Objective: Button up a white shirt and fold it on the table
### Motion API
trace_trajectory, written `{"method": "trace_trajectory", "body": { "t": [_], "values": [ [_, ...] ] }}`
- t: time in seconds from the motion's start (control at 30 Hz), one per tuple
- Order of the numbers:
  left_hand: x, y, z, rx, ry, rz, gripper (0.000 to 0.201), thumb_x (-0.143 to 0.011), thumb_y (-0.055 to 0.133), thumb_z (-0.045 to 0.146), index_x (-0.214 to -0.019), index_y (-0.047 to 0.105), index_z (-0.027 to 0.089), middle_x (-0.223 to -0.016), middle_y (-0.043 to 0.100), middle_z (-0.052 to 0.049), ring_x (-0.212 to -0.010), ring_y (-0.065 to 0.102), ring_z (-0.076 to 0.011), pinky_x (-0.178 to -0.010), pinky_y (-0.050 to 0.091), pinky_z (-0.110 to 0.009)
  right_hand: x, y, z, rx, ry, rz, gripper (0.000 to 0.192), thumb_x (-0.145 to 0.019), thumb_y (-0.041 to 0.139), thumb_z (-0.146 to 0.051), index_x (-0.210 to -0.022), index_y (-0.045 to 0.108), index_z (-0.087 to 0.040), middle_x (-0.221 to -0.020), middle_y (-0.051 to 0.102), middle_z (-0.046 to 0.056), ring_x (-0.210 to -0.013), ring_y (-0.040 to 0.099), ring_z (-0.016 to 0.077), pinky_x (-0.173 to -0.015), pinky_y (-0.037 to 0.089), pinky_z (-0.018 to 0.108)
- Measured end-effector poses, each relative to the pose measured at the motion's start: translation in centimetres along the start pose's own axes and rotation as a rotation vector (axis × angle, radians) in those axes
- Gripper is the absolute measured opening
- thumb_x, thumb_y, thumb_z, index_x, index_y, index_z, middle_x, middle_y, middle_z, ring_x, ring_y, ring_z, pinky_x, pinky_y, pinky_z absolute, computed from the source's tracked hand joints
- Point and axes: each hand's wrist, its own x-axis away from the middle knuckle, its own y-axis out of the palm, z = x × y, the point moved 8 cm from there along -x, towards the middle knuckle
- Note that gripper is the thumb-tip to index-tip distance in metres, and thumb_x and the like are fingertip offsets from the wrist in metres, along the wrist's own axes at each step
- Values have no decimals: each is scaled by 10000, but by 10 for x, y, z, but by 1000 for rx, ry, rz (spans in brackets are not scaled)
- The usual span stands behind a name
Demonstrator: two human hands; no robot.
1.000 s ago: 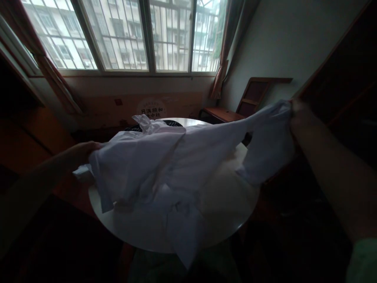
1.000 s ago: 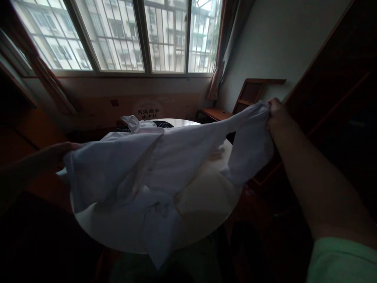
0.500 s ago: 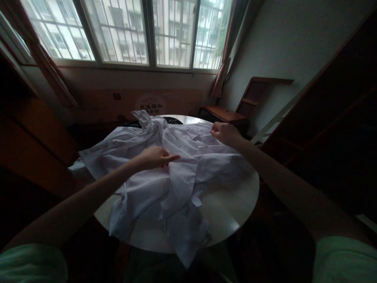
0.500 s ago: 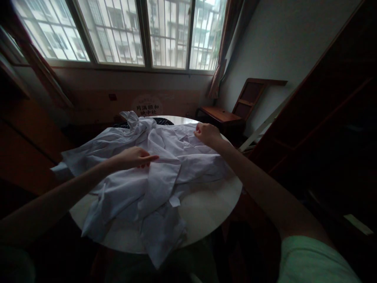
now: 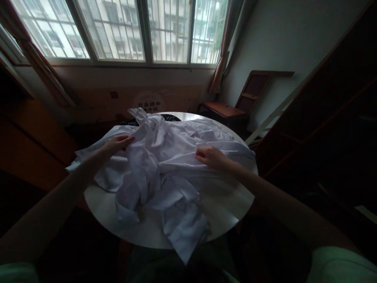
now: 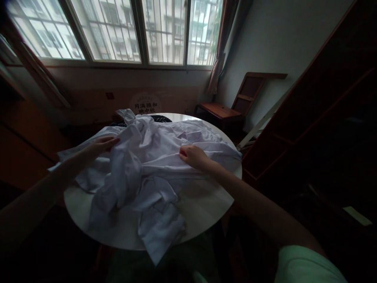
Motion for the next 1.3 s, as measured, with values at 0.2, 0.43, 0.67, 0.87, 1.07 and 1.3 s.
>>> {"method": "trace_trajectory", "body": {
  "t": [0.2, 0.43, 0.67, 0.87, 1.07, 1.3],
  "values": [
    [-15, -61, -30, -404, -144, 182, 354, -804, 474, 441, -827, 549, 96, -656, 478, 7, -653, 412, -114, -613, 352, -225, 14, 20, -28, -99, -153, -30, 197, -769, 599, -367, -802, 582, -174, -764, 587, 34, -646, 492, 126, -576, 309, 237],
    [-3, -31, 61, -783, 382, 712, 272, -776, 441, 136, -1033, 519, 95, -1064, 531, -130, -997, 467, -227, -874, 355, -336, 7, 22, -36, -30, -217, -31, 58, -782, 545, -189, -759, 594, -170, -780, 589, 28, -647, 488, 113, -588, 298, 226],
    [21, 146, 77, -743, 615, -561, 252, -678, 647, 319, -853, 579, 153, -860, 605, -39, -742, 523, -141, -675, 382, -229, -3, -2, -25, 51, -44, 73, 65, -779, 541, -192, -756, 598, -173, -766, 597, 46, -673, 497, 143, -590, 287, 248],
    [-7, 159, 51, -345, 406, -523, 297, -742, 506, 420, -603, 432, 168, -526, 375, 45, -488, 332, -84, -485, 254, -225, -19, -23, -13, 193, 157, 353, 127, -807, 473, -155, -819, 599, -159, -859, 597, 116, -750, 520, 200, -608, 316, 283],
    [-17, 156, 39, -22, 413, -347, 357, -683, 512, 488, -605, 427, 150, -587, 369, 42, -557, 341, -82, -500, 268, -202, -19, 0, -37, -212, 103, 328, 177, -745, 591, -343, -733, 524, -180, -655, 540, 10, -575, 462, 126, -543, 304, 237],
    [-12, 150, 39, -53, 431, -170, 329, -708, 535, 456, -671, 531, 129, -623, 448, 34, -595, 397, -90, -534, 302, -196, -16, 20, -29, -412, 49, 228, 53, -714, 588, -206, -717, 554, -166, -700, 577, 4, -644, 497, 120, -610, 333, 230]
  ]
}}
